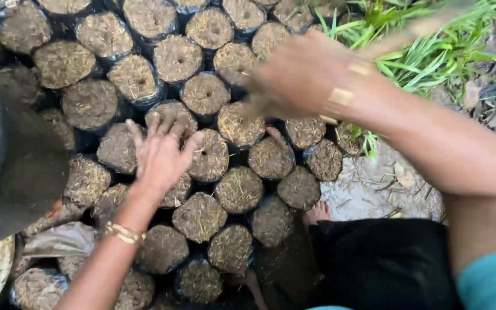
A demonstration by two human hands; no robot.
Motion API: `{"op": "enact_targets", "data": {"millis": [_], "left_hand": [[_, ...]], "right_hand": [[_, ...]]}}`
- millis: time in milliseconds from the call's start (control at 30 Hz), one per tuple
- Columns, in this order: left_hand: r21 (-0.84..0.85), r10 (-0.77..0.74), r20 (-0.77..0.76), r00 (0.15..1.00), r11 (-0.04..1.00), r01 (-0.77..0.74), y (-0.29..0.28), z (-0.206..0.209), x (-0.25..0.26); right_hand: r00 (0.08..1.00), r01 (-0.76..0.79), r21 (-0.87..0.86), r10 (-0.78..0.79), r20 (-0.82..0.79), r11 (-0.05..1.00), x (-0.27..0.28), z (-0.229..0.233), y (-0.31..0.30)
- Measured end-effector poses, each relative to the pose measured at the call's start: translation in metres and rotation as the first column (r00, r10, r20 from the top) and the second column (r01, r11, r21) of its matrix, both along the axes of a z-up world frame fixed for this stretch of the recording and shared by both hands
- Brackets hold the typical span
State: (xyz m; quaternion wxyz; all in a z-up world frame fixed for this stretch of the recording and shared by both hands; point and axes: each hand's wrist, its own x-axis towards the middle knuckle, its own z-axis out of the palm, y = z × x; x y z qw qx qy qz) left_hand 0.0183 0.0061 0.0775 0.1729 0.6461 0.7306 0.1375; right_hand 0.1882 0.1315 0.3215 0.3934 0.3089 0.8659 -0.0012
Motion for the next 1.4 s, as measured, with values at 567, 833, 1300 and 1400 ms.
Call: {"op": "enact_targets", "data": {"millis": [567, 833, 1300, 1400], "left_hand": [[-0.189, -0.667, 0.019, 0.745, 0.729, 0.657, 0.082, -0.009, 0.202], [-0.224, -0.648, -0.171, 0.742, 0.759, 0.612, 0.073, -0.015, 0.213], [-0.105, -0.815, 0.069, 0.575, 0.567, 0.817, 0.018, -0.01, 0.231], [-0.186, -0.797, -0.049, 0.602, 0.599, 0.779, 0.023, -0.016, 0.241]], "right_hand": [[0.966, 0.167, 0.309, -0.093, -0.241, 0.936, 0.16, -0.183, 0.011], [0.959, 0.266, 0.152, -0.245, -0.144, 0.952, 0.192, -0.142, 0.016], [0.978, 0.175, 0.108, -0.186, 0.098, 0.979, 0.191, -0.142, -0.045], [0.997, 0.081, 0.141, -0.083, 0.008, 0.987, 0.205, -0.186, -0.044]]}}
